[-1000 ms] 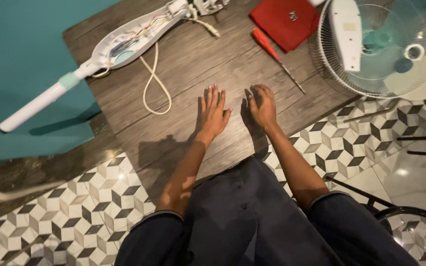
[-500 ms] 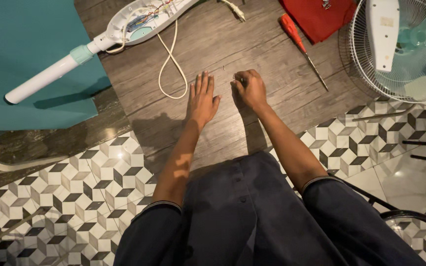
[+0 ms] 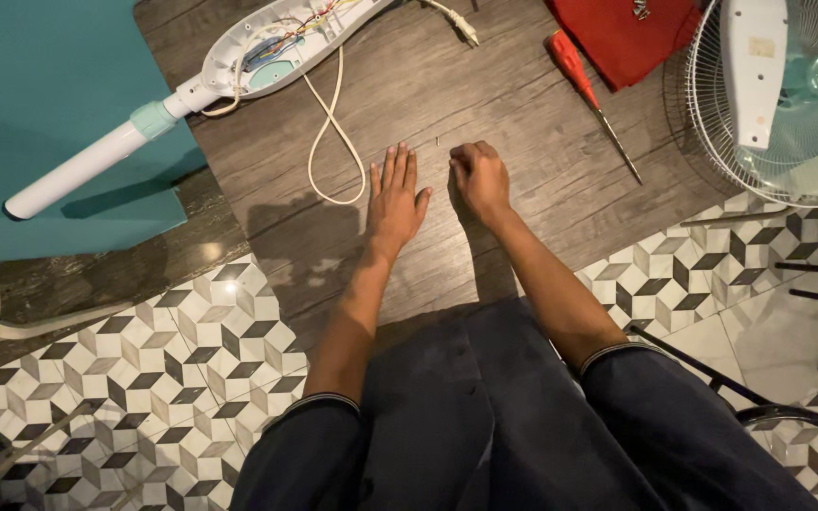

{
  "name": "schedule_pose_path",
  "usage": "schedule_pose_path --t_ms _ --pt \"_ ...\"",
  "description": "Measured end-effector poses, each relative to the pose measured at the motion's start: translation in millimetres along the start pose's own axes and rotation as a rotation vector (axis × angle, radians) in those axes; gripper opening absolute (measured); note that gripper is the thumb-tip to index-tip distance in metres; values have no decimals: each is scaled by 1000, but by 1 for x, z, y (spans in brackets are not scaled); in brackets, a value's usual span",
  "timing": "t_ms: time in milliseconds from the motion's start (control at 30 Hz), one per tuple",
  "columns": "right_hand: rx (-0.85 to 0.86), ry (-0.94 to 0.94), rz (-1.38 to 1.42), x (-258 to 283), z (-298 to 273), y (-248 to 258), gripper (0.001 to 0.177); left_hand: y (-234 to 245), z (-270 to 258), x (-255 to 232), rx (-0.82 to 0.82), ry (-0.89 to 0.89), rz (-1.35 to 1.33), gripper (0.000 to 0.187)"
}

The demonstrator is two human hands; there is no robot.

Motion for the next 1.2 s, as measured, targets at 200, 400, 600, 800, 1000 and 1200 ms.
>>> schedule_pose_path --t_ms 200,400,600,800,1000,1200 --pt "-28 30 89 4 13 -4 16 0 -1 -2 26 26 20 74" --pt "17 68 63 11 28 -22 16 1 1 -3 52 36 40 75" --pt "15 64 -8 13 26 -27 13 -1 -1 -1 75 44 38 77" --pt "10 46 27 0 18 -25 12 -3 1 0 97 41 31 75" --pt "104 -178 305 -7 5 -12 11 16 14 -1 107 110 -117 64" --pt "233 -148 572 55 -7 34 13 22 38 -28 240 800 -1979 89"
Point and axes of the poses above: each hand's wrist, its own z-axis towards the middle knuckle, its own y-axis out of the back of the hand, x = y × z, the point moved 6 cm from there along z, towards the middle knuckle, and after that the axes turned 10 degrees about -x, right-handed, at the moved point
